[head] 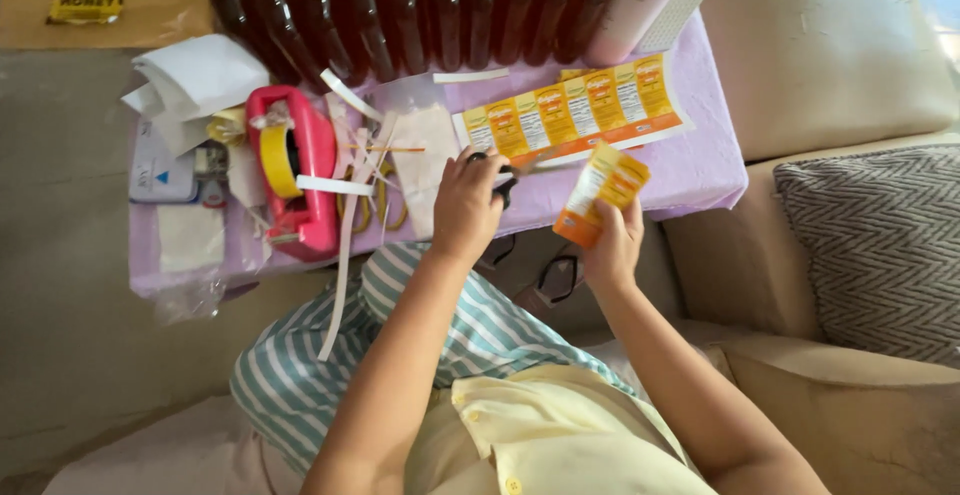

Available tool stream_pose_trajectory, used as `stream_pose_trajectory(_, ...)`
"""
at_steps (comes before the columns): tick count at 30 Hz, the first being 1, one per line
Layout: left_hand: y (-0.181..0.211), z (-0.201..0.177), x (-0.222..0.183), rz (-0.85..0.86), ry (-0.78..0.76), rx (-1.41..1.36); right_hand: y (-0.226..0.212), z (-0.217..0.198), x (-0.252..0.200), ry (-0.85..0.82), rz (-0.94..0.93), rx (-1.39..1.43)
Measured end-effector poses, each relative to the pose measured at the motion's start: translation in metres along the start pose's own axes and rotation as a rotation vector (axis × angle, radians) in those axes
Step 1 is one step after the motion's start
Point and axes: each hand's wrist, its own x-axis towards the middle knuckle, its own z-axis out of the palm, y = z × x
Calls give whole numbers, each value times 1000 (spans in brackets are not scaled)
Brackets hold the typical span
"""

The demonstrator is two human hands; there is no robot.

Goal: Cutting individual product labels from a printed sheet using scissors

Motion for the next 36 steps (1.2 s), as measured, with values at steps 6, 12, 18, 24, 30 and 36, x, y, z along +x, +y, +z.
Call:
stream_pose_trajectory(6,-35,66,6,55,-47,204,-9,-42,-6,24,37,-93)
stream_pose_trajectory(12,-3,4,50,52,253,-34,-1,-50,23,34,9,-33)
stream_pose_trajectory(18,25,-76,68,10,454,-179,-34,-14,81,-97,-74,-155)
stream_pose_trajectory(24,30,-121,55,7,592,-167,-72,49,102,-322,-278,-446)
stream_pose_trajectory(30,20,-134,34,86,592,-51,-94,55,63,-343,-641,-820)
stream_pose_trajectory(36,36,-171,23,306,479,-173,-165,93,4,-509,432,459)
